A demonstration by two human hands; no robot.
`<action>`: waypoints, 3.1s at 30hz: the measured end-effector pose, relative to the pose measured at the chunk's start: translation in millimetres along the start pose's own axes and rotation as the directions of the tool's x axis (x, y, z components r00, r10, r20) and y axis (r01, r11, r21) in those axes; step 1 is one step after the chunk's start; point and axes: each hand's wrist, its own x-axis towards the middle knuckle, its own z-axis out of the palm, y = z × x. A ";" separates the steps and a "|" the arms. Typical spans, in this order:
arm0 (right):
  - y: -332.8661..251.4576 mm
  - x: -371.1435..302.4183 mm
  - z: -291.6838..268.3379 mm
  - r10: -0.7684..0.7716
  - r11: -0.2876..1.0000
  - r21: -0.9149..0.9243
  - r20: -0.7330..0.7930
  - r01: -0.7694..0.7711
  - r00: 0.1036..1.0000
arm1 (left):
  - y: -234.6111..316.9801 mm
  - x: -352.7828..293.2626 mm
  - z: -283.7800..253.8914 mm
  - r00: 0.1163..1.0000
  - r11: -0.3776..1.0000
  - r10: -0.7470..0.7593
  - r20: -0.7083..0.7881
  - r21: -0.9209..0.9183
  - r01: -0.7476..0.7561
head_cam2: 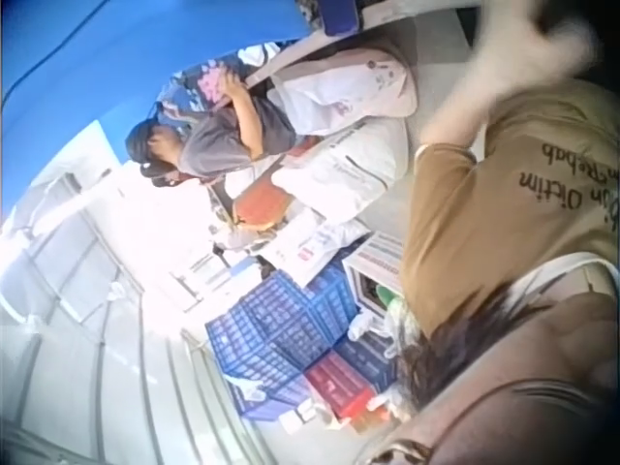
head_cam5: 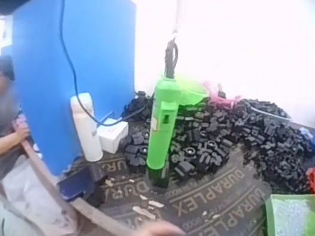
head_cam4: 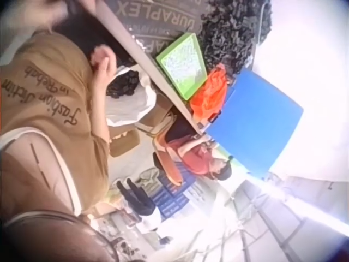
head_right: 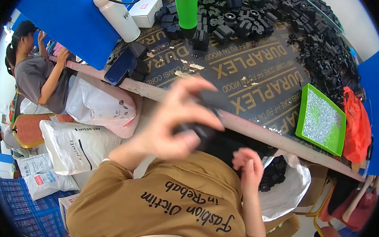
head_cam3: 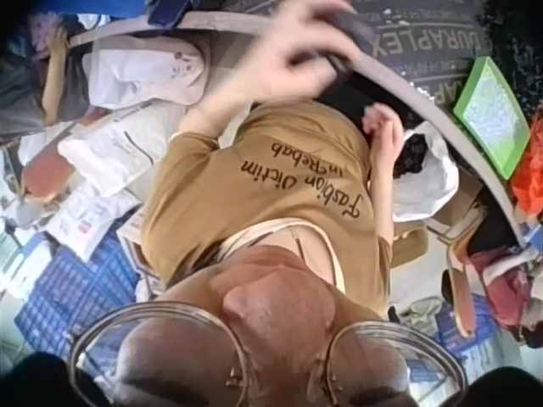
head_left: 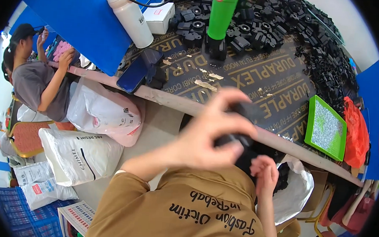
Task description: Assembling small plastic components at a factory workbench using an electric screwdriver.
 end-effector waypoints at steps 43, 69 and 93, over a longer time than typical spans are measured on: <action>-8.2 25.7 24.1 -0.616 0.296 -0.595 0.479 0.748 0.625 | -88.3 -31.6 -59.7 0.869 0.565 0.025 -0.494 0.724 0.396; -44.4 -5.4 -64.9 -0.015 0.901 -0.433 0.056 0.038 0.998 | -47.4 -14.9 77.4 0.945 0.832 0.300 0.133 0.448 -0.327; -93.4 37.0 -16.0 -0.540 0.166 -0.843 0.357 0.512 0.762 | -37.5 184.4 20.4 0.813 0.966 0.246 -0.528 0.063 -0.251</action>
